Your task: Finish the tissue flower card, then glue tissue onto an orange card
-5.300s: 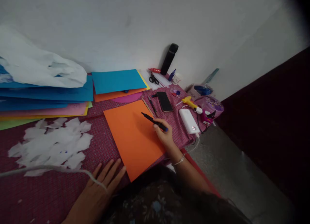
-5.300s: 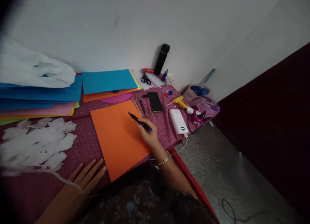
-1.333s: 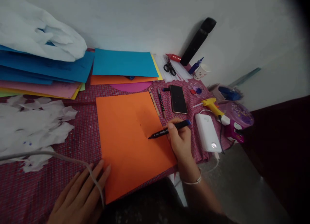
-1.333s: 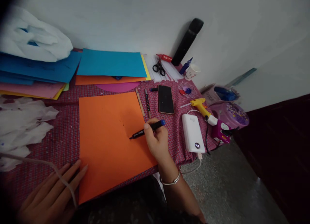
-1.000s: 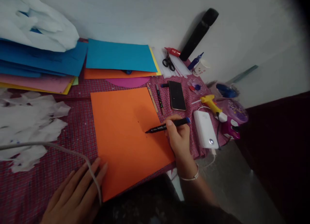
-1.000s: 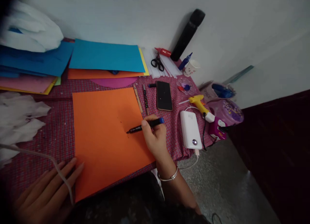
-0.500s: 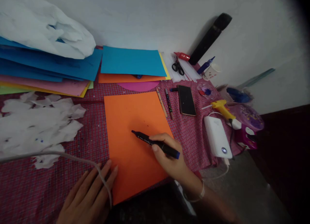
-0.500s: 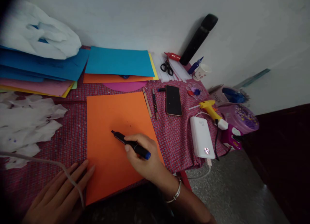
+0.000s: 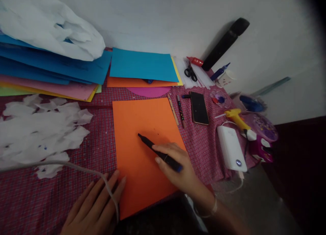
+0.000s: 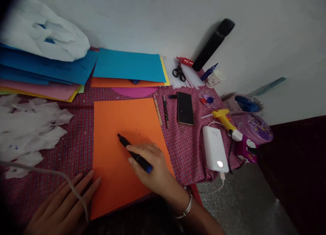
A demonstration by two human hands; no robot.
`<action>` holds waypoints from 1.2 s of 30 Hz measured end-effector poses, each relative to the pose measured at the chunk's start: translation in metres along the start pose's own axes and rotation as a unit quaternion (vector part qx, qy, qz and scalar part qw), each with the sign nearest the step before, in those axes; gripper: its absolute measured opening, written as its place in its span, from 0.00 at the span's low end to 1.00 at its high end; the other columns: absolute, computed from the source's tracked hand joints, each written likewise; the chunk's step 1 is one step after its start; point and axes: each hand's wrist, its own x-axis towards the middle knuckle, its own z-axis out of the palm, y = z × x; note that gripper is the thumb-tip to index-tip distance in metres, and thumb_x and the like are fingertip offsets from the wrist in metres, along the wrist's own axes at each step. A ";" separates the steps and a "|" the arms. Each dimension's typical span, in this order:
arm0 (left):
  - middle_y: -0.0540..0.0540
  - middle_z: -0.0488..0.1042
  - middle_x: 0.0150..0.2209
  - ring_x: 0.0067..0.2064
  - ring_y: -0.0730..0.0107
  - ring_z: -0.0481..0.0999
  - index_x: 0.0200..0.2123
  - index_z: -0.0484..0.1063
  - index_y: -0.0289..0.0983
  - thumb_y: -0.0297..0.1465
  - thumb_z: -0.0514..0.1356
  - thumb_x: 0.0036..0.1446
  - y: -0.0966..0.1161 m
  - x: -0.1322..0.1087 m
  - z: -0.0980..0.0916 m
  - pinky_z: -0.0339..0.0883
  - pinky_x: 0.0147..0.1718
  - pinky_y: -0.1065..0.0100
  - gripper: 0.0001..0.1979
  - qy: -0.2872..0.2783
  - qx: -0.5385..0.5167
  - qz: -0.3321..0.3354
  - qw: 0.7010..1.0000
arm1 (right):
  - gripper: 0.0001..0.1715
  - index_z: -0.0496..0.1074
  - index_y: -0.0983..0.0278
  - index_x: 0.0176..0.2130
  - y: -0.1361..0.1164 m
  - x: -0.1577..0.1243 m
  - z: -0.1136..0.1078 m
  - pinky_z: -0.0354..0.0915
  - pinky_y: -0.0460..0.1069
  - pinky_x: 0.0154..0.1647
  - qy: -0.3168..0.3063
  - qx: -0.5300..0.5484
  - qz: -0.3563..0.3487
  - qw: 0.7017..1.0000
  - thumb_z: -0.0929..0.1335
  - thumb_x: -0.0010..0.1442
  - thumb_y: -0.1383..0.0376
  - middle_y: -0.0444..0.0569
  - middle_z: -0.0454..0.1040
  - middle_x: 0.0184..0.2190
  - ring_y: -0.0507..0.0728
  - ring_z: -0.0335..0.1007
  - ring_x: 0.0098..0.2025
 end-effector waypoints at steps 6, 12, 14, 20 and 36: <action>0.47 0.60 0.71 0.73 0.61 0.53 0.73 0.52 0.43 0.28 0.54 0.64 0.000 0.003 -0.001 0.43 0.71 0.58 0.35 0.017 -0.011 0.000 1.000 | 0.19 0.76 0.56 0.52 0.002 0.000 0.001 0.72 0.55 0.45 -0.013 -0.004 -0.005 1.000 0.70 0.63 0.70 0.48 0.83 0.42 0.57 0.79 0.42; 0.48 0.61 0.70 0.72 0.62 0.54 0.72 0.52 0.43 0.28 0.53 0.64 0.001 0.003 -0.002 0.43 0.71 0.58 0.34 0.015 -0.018 -0.009 1.000 | 0.20 0.74 0.55 0.55 0.003 -0.001 0.000 0.71 0.55 0.48 -0.029 -0.008 -0.008 1.000 0.69 0.64 0.69 0.48 0.82 0.46 0.56 0.78 0.45; 0.47 0.61 0.70 0.72 0.61 0.55 0.72 0.52 0.43 0.28 0.54 0.64 0.002 0.003 -0.003 0.44 0.71 0.58 0.35 0.014 -0.021 -0.011 1.000 | 0.21 0.73 0.55 0.55 0.003 -0.002 0.000 0.71 0.56 0.49 -0.036 -0.012 -0.005 0.999 0.69 0.64 0.69 0.48 0.82 0.47 0.57 0.78 0.46; 0.47 0.60 0.70 0.72 0.60 0.56 0.72 0.52 0.43 0.29 0.54 0.64 0.002 0.002 -0.002 0.44 0.71 0.57 0.34 0.009 -0.023 -0.009 1.000 | 0.20 0.74 0.56 0.54 0.004 -0.001 0.000 0.71 0.56 0.45 -0.031 -0.019 0.012 0.999 0.69 0.64 0.69 0.48 0.83 0.42 0.57 0.79 0.42; 0.48 0.60 0.70 0.73 0.60 0.51 0.73 0.51 0.44 0.33 0.58 0.64 0.001 0.003 -0.006 0.40 0.72 0.59 0.36 -0.013 -0.018 -0.009 1.000 | 0.16 0.75 0.57 0.50 0.005 0.001 0.000 0.70 0.55 0.42 -0.008 -0.062 -0.006 0.998 0.69 0.62 0.67 0.47 0.84 0.37 0.57 0.80 0.37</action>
